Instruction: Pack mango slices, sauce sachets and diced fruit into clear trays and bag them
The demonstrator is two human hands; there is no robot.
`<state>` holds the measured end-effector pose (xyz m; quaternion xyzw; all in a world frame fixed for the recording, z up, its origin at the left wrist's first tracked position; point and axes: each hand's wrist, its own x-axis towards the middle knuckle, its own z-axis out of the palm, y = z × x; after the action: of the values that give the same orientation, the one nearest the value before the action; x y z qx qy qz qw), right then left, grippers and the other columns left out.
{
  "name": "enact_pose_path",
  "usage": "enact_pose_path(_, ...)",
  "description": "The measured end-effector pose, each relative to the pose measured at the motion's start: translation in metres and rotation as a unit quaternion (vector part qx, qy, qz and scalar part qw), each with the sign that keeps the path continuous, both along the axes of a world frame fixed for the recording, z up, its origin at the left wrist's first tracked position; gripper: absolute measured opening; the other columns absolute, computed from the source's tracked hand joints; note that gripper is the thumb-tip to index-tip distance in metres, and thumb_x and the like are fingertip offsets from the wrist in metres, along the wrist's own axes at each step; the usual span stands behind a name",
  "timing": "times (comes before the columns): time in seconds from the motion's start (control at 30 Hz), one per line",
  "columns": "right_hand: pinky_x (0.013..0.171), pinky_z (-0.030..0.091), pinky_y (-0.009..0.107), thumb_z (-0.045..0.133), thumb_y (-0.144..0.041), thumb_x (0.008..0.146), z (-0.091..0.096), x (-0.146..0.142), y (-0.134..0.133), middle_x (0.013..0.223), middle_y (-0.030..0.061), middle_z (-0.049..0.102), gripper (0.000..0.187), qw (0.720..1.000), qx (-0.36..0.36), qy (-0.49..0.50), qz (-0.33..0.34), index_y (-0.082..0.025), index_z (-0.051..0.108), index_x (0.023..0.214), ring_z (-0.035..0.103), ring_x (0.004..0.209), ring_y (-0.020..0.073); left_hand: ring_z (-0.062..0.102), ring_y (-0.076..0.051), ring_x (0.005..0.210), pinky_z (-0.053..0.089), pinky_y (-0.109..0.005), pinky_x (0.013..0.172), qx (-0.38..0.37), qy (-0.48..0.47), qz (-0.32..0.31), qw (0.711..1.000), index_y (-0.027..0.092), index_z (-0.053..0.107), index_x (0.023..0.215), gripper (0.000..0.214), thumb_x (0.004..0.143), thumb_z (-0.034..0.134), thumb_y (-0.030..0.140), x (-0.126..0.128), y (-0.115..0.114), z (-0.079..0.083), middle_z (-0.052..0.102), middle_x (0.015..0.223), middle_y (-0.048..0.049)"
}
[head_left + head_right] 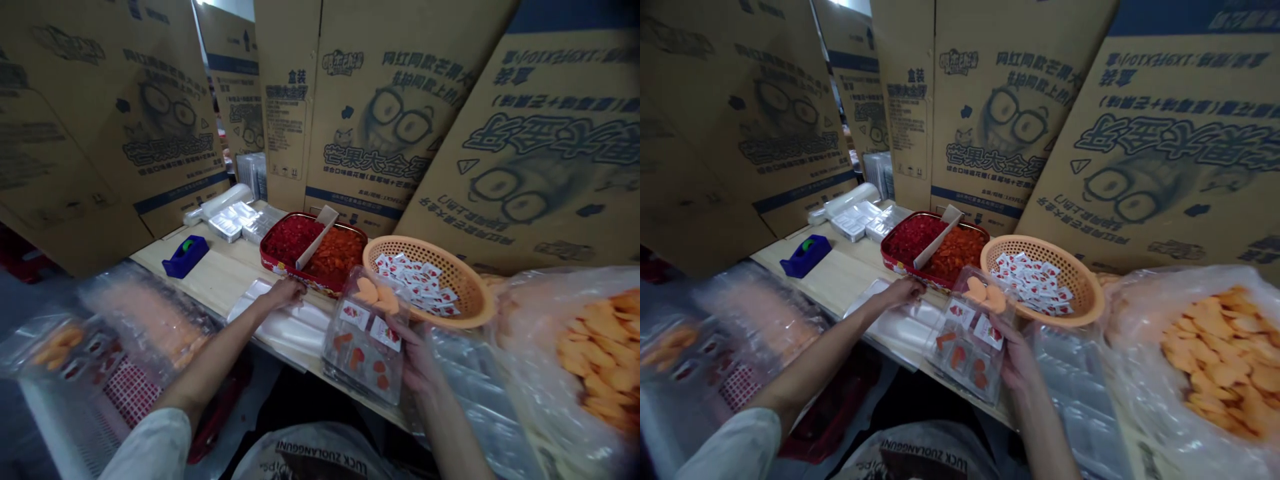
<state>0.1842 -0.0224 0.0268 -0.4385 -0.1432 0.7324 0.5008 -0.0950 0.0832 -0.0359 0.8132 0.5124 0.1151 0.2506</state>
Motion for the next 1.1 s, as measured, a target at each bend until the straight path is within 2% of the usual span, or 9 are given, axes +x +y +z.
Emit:
enact_pose_path(0.13, 0.068, 0.057, 0.034, 0.072, -0.017, 0.059, -0.004, 0.009, -0.004, 0.064, -0.0041, 0.068, 0.016, 1.0, 0.018, -0.008, -0.024, -0.021, 0.065, 0.073, 0.064, 0.058, 0.0147, 0.058, -0.015, 0.079, 0.046, -0.036, 0.076, -0.011, 0.026, -0.035, 0.999, 0.012, 0.06, 0.08, 0.024, 0.081, 0.055, 0.036, 0.0, 0.009, -0.007, 0.062, 0.082, -0.0031)
enact_pose_path(0.33, 0.069, 0.057, 0.034, 0.074, -0.017, 0.059, -0.007, 0.011, -0.003, 0.06, -0.0046, 0.066, 0.016, 0.999, 0.02, 0.012, -0.031, -0.019, 0.065, 0.072, 0.061, 0.052, 0.0134, 0.059, -0.017, 0.078, 0.043, -0.033, 0.076, 0.018, -0.006, -0.027, 0.999, 0.014, 0.065, 0.074, 0.016, 0.077, 0.058, 0.028, -0.003, 0.003, -0.002, 0.065, 0.077, -0.005)
enact_pose_path(0.53, 0.069, 0.057, 0.037, 0.071, -0.015, 0.062, -0.003, 0.006, -0.002, 0.066, -0.0022, 0.069, 0.013, 0.998, 0.027, 0.021, -0.045, -0.019, 0.066, 0.073, 0.064, 0.056, 0.0165, 0.058, -0.018, 0.09, 0.039, -0.026, 0.083, 0.025, -0.096, -0.021, 0.995, 0.021, 0.07, 0.075, 0.016, 0.077, 0.055, 0.024, -0.003, -0.014, 0.016, 0.068, 0.09, -0.0061)
enact_pose_path(0.67, 0.063, 0.058, 0.034, 0.069, -0.015, 0.065, -0.001, 0.005, 0.001, 0.071, -0.0007, 0.071, 0.014, 0.995, 0.053, 0.026, -0.086, -0.02, 0.067, 0.078, 0.066, 0.06, 0.0175, 0.058, -0.018, 0.08, 0.039, -0.026, 0.075, 0.023, -0.143, 0.047, 0.988, 0.021, 0.069, 0.073, 0.015, 0.074, 0.058, 0.03, -0.003, -0.024, 0.039, 0.068, 0.08, -0.0049)
enact_pose_path(0.8, 0.064, 0.058, 0.032, 0.064, -0.016, 0.069, 0.013, 0.007, 0.011, 0.076, -0.0003, 0.071, 0.021, 0.981, 0.061, 0.049, -0.175, -0.02, 0.065, 0.089, 0.067, 0.066, 0.0169, 0.054, -0.016, 0.059, 0.038, -0.024, 0.06, -0.003, -0.196, 0.119, 0.973, 0.017, 0.064, 0.06, 0.033, 0.075, 0.054, 0.045, -0.004, -0.037, 0.07, 0.062, 0.057, -0.003)
enact_pose_path(0.9, 0.069, 0.057, 0.032, 0.06, -0.016, 0.072, 0.033, 0.003, 0.022, 0.075, -0.0017, 0.071, 0.02, 0.965, 0.08, 0.065, -0.239, -0.02, 0.064, 0.091, 0.066, 0.065, 0.0152, 0.054, -0.015, 0.053, 0.039, -0.024, 0.054, -0.049, -0.244, 0.139, 0.958, 0.016, 0.06, 0.058, 0.042, 0.077, 0.048, 0.052, 0.0, -0.053, 0.086, 0.061, 0.054, -0.0034)
enact_pose_path(1.0, 0.075, 0.056, 0.036, 0.058, -0.02, 0.075, 0.052, -0.005, 0.032, 0.075, -0.0012, 0.071, 0.021, 0.954, 0.123, 0.084, -0.261, -0.02, 0.063, 0.095, 0.067, 0.069, 0.0164, 0.056, -0.015, 0.055, 0.042, -0.025, 0.056, -0.082, -0.294, 0.155, 0.939, 0.015, 0.058, 0.063, 0.039, 0.074, 0.052, 0.051, 0.008, -0.074, 0.09, 0.063, 0.059, -0.0044)
enact_pose_path(1.1, 0.079, 0.055, 0.039, 0.056, -0.026, 0.078, 0.062, -0.017, 0.04, 0.08, 0.0011, 0.071, 0.021, 0.952, 0.155, 0.113, -0.238, -0.018, 0.062, 0.097, 0.067, 0.076, 0.0177, 0.054, -0.012, 0.054, 0.042, -0.024, 0.057, -0.123, -0.391, 0.199, 0.89, 0.015, 0.055, 0.061, 0.033, 0.061, 0.069, 0.044, 0.016, -0.095, 0.083, 0.061, 0.057, -0.0011)
